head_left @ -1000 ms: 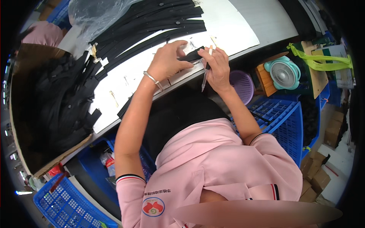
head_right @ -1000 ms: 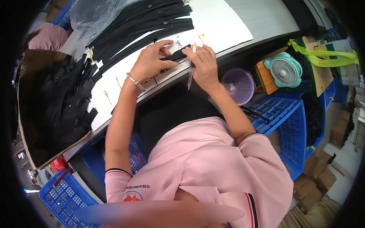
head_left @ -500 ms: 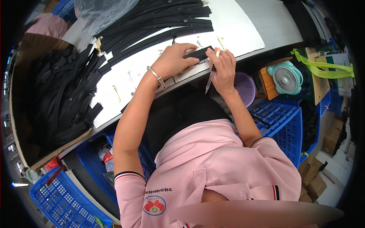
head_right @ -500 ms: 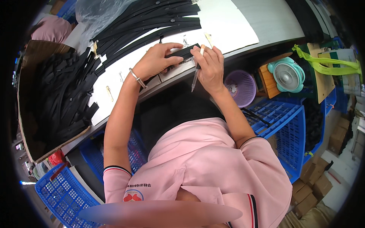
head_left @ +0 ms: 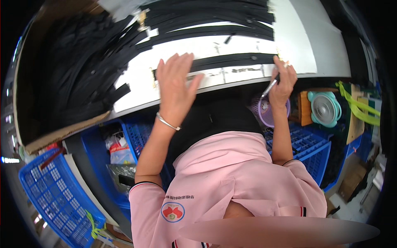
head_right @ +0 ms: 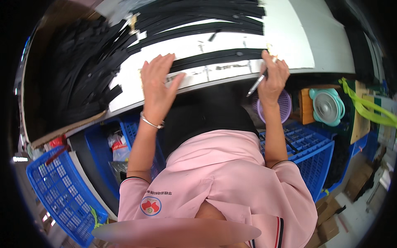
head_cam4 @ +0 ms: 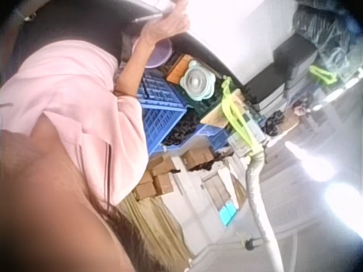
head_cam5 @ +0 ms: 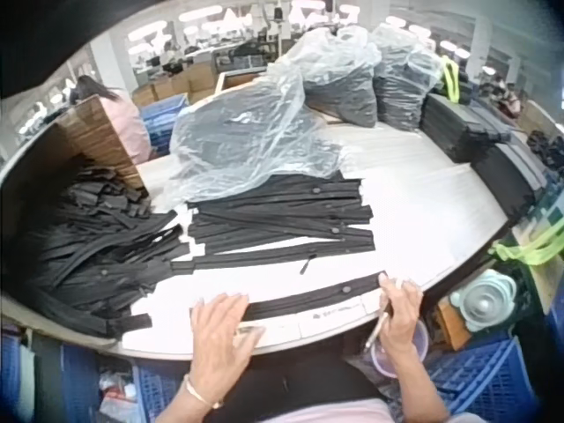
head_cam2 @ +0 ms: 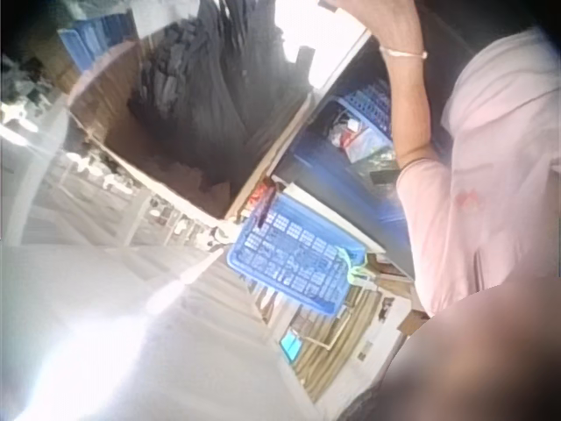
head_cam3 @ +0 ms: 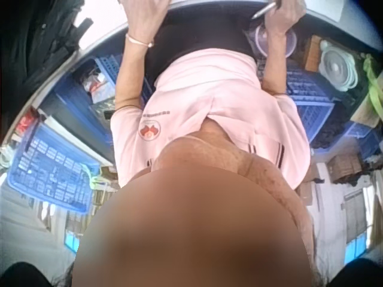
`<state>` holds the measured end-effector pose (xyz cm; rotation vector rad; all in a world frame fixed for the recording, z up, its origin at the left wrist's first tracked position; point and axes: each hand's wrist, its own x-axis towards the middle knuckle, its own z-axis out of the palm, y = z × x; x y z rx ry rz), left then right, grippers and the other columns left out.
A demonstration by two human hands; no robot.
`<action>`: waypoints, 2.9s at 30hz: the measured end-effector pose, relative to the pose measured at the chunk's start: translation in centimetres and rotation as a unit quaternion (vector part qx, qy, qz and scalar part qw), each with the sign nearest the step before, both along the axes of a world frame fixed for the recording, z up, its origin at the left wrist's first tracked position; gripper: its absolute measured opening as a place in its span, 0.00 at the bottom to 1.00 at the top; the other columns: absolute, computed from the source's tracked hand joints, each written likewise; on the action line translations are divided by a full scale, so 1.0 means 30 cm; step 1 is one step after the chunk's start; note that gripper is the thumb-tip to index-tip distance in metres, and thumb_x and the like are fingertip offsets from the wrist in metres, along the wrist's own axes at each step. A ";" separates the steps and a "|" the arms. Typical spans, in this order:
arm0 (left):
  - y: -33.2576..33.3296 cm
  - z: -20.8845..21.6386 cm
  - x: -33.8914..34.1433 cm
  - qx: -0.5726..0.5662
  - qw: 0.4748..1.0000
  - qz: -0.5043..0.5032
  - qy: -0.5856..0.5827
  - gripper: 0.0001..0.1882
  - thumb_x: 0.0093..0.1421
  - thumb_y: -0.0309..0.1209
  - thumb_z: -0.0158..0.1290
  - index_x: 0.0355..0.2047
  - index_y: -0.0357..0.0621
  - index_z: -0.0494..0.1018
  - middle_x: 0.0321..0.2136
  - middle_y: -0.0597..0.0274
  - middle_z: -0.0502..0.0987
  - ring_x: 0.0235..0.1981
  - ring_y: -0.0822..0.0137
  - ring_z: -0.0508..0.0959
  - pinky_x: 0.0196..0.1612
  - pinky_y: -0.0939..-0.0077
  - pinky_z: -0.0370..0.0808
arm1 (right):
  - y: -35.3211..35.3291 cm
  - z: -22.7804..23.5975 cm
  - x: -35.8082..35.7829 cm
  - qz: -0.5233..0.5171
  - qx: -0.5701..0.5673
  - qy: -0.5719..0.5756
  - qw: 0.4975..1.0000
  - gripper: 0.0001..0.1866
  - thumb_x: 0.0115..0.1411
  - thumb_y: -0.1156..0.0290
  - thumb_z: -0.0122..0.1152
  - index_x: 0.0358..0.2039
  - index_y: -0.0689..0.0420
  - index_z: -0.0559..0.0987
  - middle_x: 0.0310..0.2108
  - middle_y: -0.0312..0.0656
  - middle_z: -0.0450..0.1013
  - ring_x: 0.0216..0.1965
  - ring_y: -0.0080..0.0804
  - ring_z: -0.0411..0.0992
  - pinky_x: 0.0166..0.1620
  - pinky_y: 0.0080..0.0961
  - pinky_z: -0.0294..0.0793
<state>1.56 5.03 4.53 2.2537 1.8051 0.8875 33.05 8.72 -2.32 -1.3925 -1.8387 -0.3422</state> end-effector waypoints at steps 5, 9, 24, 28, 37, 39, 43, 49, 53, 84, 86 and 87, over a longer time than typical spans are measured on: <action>-0.115 -0.113 0.021 -0.032 0.998 0.034 0.031 0.36 0.62 0.43 0.62 0.66 0.41 0.66 0.66 0.52 0.68 0.70 0.52 0.63 0.71 0.33 0.41 | 0.013 -0.015 0.008 0.010 0.016 -0.003 1.000 0.20 0.60 0.82 0.66 0.53 0.55 0.83 0.44 0.43 0.81 0.50 0.42 0.73 0.58 0.37 0.68; -0.151 -0.134 -0.002 -0.027 0.995 0.086 0.031 0.39 0.62 0.47 0.61 0.69 0.42 0.64 0.69 0.53 0.65 0.72 0.53 0.60 0.71 0.31 0.35 | 0.008 -0.018 0.005 0.019 0.002 0.011 1.000 0.20 0.61 0.82 0.65 0.53 0.55 0.83 0.45 0.41 0.81 0.50 0.41 0.73 0.57 0.36 0.69; -0.183 -0.163 -0.059 -0.001 0.989 0.142 0.039 0.39 0.61 0.51 0.62 0.67 0.45 0.68 0.68 0.60 0.67 0.72 0.52 0.59 0.71 0.34 0.39 | 0.012 0.205 -0.346 0.201 -0.253 0.336 0.884 0.14 0.73 0.67 0.54 0.53 0.59 0.80 0.34 0.38 0.79 0.35 0.19 0.75 0.41 0.19 0.75; -0.184 -0.159 -0.061 -0.006 0.989 0.145 0.018 0.39 0.60 0.50 0.63 0.66 0.45 0.68 0.67 0.60 0.68 0.72 0.52 0.60 0.71 0.34 0.41 | 0.033 0.243 -0.552 0.278 -0.336 0.349 0.829 0.10 0.71 0.69 0.58 0.43 0.62 0.83 0.27 0.34 0.77 0.27 0.15 0.72 0.31 0.14 0.70; -0.187 -0.158 -0.062 -0.003 0.990 0.139 -0.018 0.39 0.57 0.48 0.65 0.66 0.45 0.69 0.68 0.60 0.67 0.72 0.54 0.59 0.69 0.34 0.44 | 0.061 0.128 -0.675 0.321 -0.328 0.250 0.852 0.14 0.68 0.71 0.61 0.31 0.70 0.82 0.34 0.37 0.82 0.25 0.22 0.77 0.28 0.20 0.71; -0.187 -0.163 -0.062 0.003 0.990 0.138 -0.021 0.39 0.57 0.48 0.65 0.66 0.45 0.69 0.68 0.60 0.67 0.72 0.54 0.59 0.69 0.35 0.44 | 0.062 0.128 -0.676 0.316 -0.320 0.236 0.861 0.14 0.68 0.70 0.61 0.32 0.70 0.82 0.35 0.37 0.82 0.24 0.24 0.78 0.28 0.21 0.71; -0.187 -0.164 -0.062 0.003 0.990 0.139 -0.024 0.39 0.57 0.48 0.65 0.65 0.45 0.70 0.68 0.60 0.67 0.72 0.54 0.59 0.69 0.35 0.44 | 0.061 0.123 -0.679 0.316 -0.321 0.232 0.862 0.13 0.68 0.70 0.62 0.32 0.69 0.82 0.35 0.38 0.82 0.25 0.24 0.78 0.28 0.21 0.72; -0.186 -0.167 -0.062 0.005 0.990 0.138 -0.012 0.39 0.57 0.48 0.65 0.65 0.44 0.70 0.67 0.60 0.67 0.72 0.54 0.59 0.69 0.34 0.45 | 0.047 0.144 -0.684 0.292 -0.337 0.219 0.868 0.12 0.68 0.70 0.62 0.34 0.68 0.82 0.33 0.37 0.81 0.24 0.22 0.77 0.28 0.20 0.72; -0.186 -0.161 -0.061 -0.001 0.990 0.142 -0.010 0.39 0.57 0.48 0.64 0.66 0.46 0.69 0.67 0.61 0.68 0.72 0.55 0.59 0.69 0.35 0.44 | 0.050 0.142 -0.662 0.324 -0.382 0.264 0.824 0.12 0.68 0.72 0.62 0.32 0.69 0.82 0.29 0.36 0.80 0.23 0.18 0.74 0.27 0.19 0.71; -0.180 -0.148 -0.046 -0.022 0.991 0.133 0.020 0.39 0.60 0.49 0.64 0.66 0.45 0.68 0.68 0.58 0.67 0.74 0.52 0.56 0.72 0.38 0.36 | 0.111 0.130 -0.377 0.203 -0.273 0.298 0.892 0.10 0.69 0.70 0.60 0.33 0.62 0.83 0.22 0.35 0.77 0.22 0.15 0.71 0.27 0.16 0.68; -0.177 -0.126 -0.033 -0.032 0.990 0.134 0.020 0.39 0.60 0.49 0.64 0.67 0.44 0.68 0.68 0.58 0.66 0.74 0.52 0.56 0.72 0.37 0.35 | 0.109 0.131 -0.385 0.220 -0.255 0.258 0.906 0.10 0.68 0.71 0.61 0.32 0.63 0.82 0.24 0.35 0.78 0.21 0.17 0.71 0.26 0.18 0.68; -0.170 -0.115 -0.010 -0.021 0.990 0.137 0.010 0.38 0.60 0.48 0.64 0.66 0.44 0.68 0.68 0.56 0.67 0.73 0.52 0.57 0.72 0.37 0.37 | 0.110 0.133 -0.383 0.218 -0.255 0.260 0.905 0.10 0.68 0.71 0.61 0.32 0.63 0.82 0.24 0.35 0.78 0.21 0.17 0.71 0.26 0.18 0.68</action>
